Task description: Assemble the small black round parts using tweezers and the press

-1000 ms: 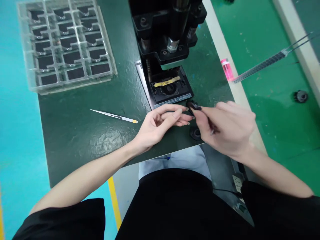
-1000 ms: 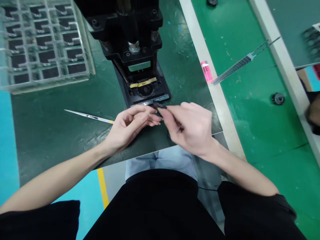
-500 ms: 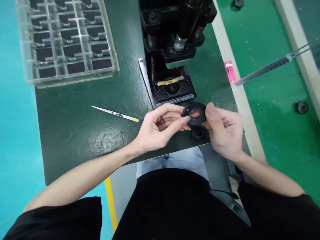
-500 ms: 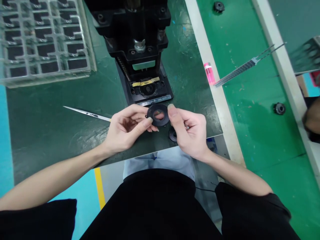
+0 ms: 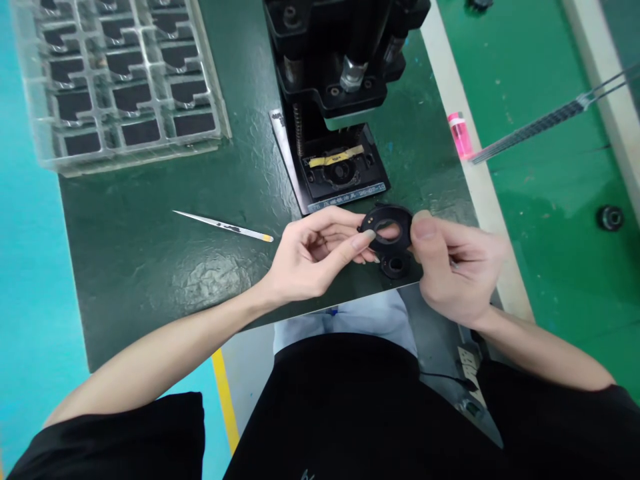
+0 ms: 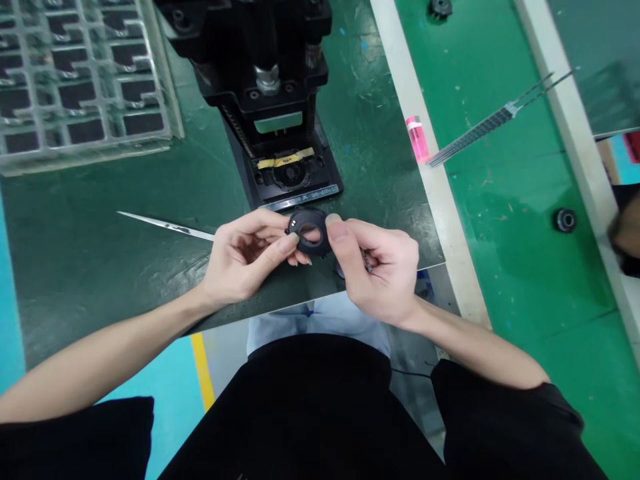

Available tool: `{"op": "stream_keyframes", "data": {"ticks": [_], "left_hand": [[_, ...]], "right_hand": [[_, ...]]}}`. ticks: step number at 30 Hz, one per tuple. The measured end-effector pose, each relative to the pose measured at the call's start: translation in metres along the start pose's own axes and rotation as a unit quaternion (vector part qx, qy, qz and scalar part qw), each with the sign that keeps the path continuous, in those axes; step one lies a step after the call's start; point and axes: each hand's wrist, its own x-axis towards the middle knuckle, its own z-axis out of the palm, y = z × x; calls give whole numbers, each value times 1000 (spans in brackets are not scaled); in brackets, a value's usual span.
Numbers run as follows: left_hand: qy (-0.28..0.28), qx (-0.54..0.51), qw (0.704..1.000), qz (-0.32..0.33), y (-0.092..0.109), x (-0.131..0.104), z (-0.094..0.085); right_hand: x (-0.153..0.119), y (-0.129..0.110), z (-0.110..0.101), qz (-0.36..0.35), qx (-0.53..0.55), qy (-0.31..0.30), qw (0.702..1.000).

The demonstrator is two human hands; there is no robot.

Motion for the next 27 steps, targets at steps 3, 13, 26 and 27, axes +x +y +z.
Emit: {"op": "stream_keyframes", "data": {"ticks": [3,13,26,27], "left_hand": [[2,13,1000,0,0,0,0],[-17,50,998,27,-1,1,-4],[-314,674,552,378,-26,0,-6],[-314,685,535,383,-27,1,-3]], "right_hand": [[1,0,1,0,10,-7,1000],[5,0,2,-27,47,-14,998],[-67,108,-155,-97,-509,150,842],[-77,116,-169,-77,-550,143,819]]}}
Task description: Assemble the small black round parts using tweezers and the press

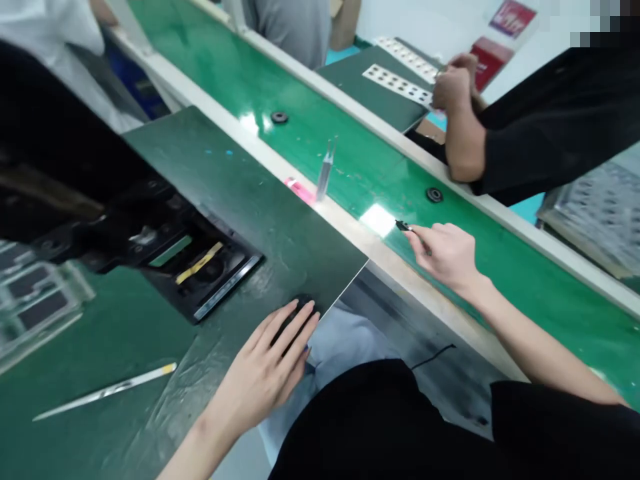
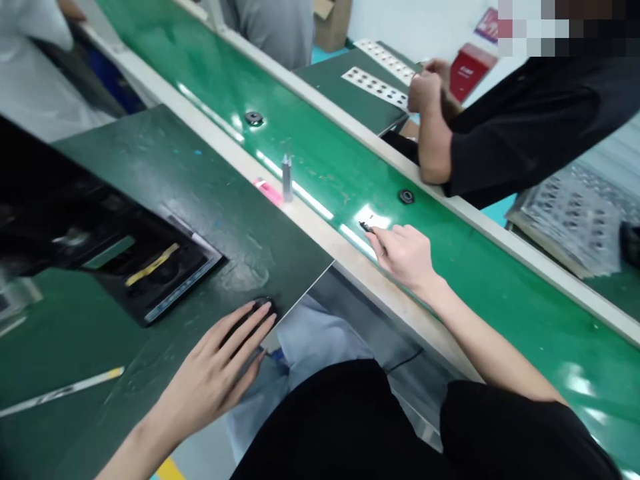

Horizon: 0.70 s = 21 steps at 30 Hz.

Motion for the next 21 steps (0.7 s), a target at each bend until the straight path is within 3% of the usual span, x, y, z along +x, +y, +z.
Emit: {"op": "stream_keyframes", "data": {"ticks": [4,6,10,14,17,21], "left_hand": [[-28,26,999,13,-3,12,4],[-22,24,999,11,-5,15,4],[-7,4,1000,-19,-6,12,2],[9,0,999,-52,-7,5,1],[14,1,998,-66,-8,3,1],[19,1,997,-71,-8,5,-1]], "right_hand": [[-7,45,8,15,-85,-100,991],[12,61,24,38,-88,-139,986],[78,95,66,111,-94,-204,968],[133,127,97,192,-92,-236,948],[151,141,109,233,-90,-246,937],[150,149,113,254,-91,-260,927]]}}
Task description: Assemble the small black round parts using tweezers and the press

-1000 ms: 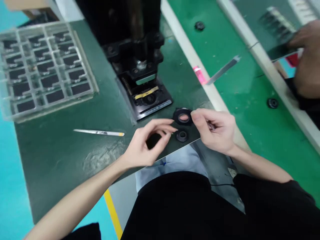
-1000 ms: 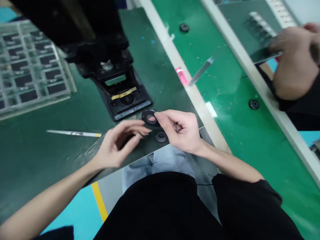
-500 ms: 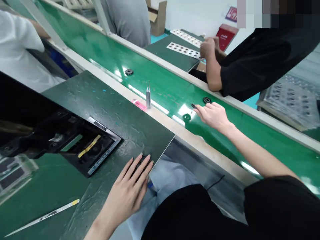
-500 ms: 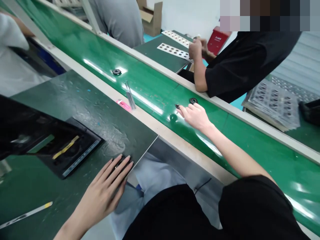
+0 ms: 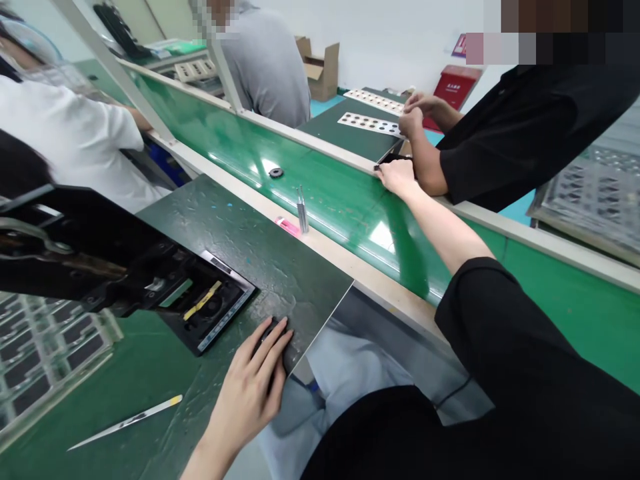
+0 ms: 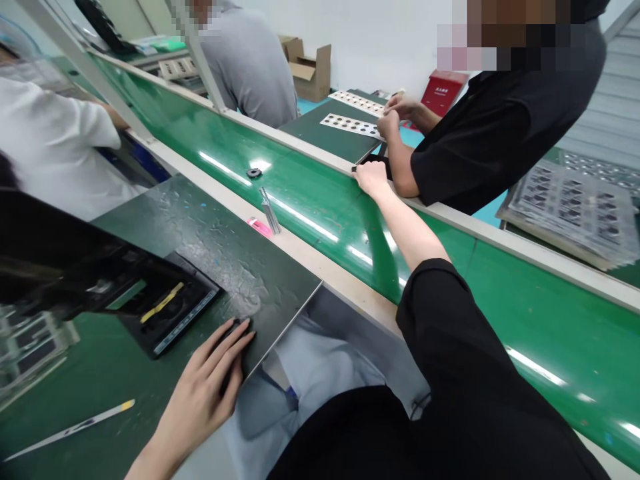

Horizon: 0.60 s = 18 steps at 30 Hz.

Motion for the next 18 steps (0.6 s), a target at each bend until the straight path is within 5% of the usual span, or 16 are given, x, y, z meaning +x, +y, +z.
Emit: {"op": "stream_keyframes", "data": {"ticks": [6,11,18], "left_hand": [[22,3,1000,-5,1,-1,1],[51,-24,998,-26,-8,8,1],[107,-56,989,-80,-14,-6,-2]], "right_hand": [[-30,-1,1,-16,28,60,998],[-62,-42,-10,-98,76,125,984],[-16,-132,-15,-165,117,68,977]]}}
